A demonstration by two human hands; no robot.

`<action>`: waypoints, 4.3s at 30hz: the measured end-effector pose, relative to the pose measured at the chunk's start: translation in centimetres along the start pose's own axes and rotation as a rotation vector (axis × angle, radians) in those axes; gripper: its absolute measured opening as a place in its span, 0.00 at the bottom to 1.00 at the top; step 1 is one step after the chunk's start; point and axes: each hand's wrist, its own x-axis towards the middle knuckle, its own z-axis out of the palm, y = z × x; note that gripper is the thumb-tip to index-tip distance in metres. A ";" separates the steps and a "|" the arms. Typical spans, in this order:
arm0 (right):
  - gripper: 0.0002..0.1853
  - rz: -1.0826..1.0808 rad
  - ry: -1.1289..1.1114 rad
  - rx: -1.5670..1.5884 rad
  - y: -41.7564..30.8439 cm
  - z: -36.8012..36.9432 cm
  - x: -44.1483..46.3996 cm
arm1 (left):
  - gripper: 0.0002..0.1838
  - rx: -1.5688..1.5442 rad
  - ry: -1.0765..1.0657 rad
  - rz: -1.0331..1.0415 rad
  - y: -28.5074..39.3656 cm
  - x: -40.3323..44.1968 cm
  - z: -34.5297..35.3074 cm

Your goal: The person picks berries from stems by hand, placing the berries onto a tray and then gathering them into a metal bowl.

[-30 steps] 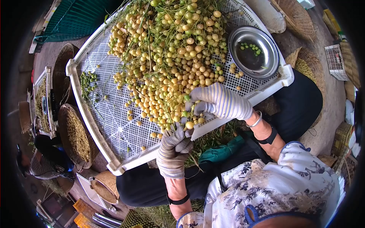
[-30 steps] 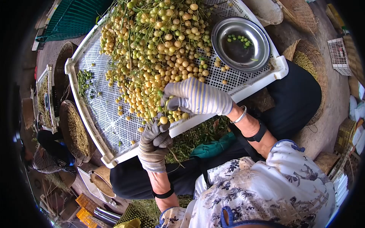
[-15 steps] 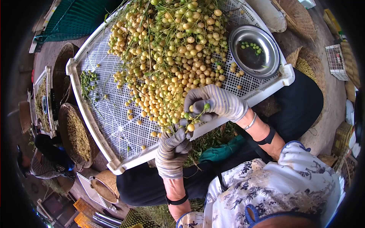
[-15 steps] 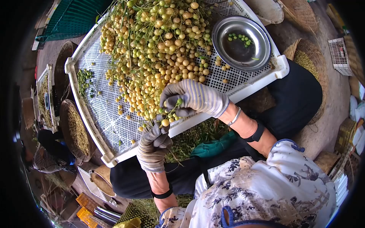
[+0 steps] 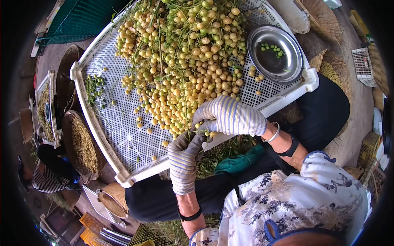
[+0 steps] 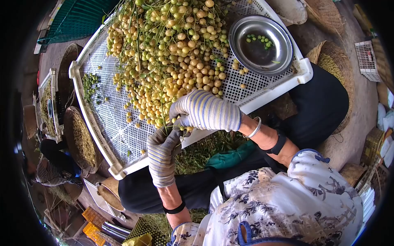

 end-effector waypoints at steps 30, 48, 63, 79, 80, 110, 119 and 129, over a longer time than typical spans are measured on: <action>0.11 0.198 0.123 1.411 1.4 1.1 -0.2 | 0.16 -0.332 -0.110 -0.014 -1.7 1.3 -1.0; 0.17 0.117 0.169 0.669 1.4 1.0 -0.8 | 0.11 -0.557 -0.141 0.020 -1.1 1.6 -1.0; 0.23 0.088 0.121 0.713 0.5 -1.4 -2.6 | 0.14 -0.752 -0.230 0.012 -1.6 2.1 -1.2; 0.18 0.079 0.143 0.734 0.8 -0.8 -1.4 | 0.18 -0.501 -0.133 0.067 -1.5 1.2 0.1; 0.14 0.096 0.249 0.688 0.8 -0.7 -1.5 | 0.20 -0.535 -0.133 0.078 -1.6 1.1 0.2; 0.34 0.093 -0.022 1.057 1.3 0.2 -0.9 | 0.18 -0.526 -0.189 0.064 -1.4 -0.2 0.5; 0.22 0.242 0.034 0.859 1.2 -0.9 -1.1 | 0.16 -0.252 0.035 0.081 -0.6 0.4 1.2; 0.08 0.181 0.406 0.915 0.1 0.4 -1.2 | 0.15 -0.316 0.024 0.103 -1.2 0.8 1.6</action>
